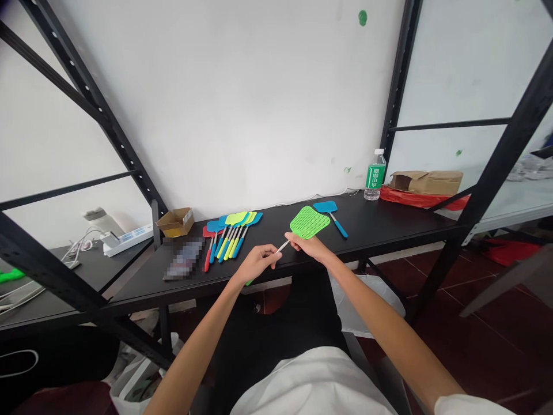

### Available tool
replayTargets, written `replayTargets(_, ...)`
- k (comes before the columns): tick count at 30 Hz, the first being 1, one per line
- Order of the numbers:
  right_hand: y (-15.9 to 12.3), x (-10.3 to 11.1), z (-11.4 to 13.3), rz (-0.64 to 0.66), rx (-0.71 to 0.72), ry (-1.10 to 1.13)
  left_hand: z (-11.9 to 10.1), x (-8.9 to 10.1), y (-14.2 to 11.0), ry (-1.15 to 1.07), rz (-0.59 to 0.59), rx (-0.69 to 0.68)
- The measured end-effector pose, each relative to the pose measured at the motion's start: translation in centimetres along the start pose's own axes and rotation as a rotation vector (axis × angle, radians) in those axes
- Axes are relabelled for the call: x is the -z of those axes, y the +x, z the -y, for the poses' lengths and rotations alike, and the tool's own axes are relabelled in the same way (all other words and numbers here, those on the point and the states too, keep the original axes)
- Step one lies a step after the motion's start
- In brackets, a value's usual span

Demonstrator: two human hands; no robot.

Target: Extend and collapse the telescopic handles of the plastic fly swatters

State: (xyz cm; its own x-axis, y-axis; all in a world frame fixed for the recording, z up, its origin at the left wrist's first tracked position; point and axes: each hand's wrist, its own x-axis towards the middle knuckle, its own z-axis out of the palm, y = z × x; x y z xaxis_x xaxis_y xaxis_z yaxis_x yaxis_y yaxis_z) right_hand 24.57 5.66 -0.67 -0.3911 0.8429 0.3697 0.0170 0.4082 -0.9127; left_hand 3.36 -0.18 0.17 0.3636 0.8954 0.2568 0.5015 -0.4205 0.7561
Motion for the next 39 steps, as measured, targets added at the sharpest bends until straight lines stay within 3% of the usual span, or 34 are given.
replayTargets(10, 0.2, 0.3, -0.8, -0.046, -0.017, 0.098, -0.2, 0.5, 0.2, -0.163, 0.138, 0.023)
replayTargets(16, 0.4, 0.6, -1.3, -0.084, -0.036, 0.131, 0.2, 0.1, 0.1, -0.120, 0.067, 0.023)
replayTargets(22, 0.2, 0.4, -0.9, -0.035, -0.011, 0.085, 0.3, 0.0, 0.1, -0.151, 0.014, -0.023)
replayTargets(33, 0.4, 0.4, -1.1, -0.070, -0.016, 0.160, -0.5, 0.8, 0.1, -0.178, 0.153, -0.017)
replayTargets(39, 0.3, 0.4, -1.1, -0.075, -0.028, 0.089, 0.1, 0.2, -0.1, -0.123, 0.040, -0.005)
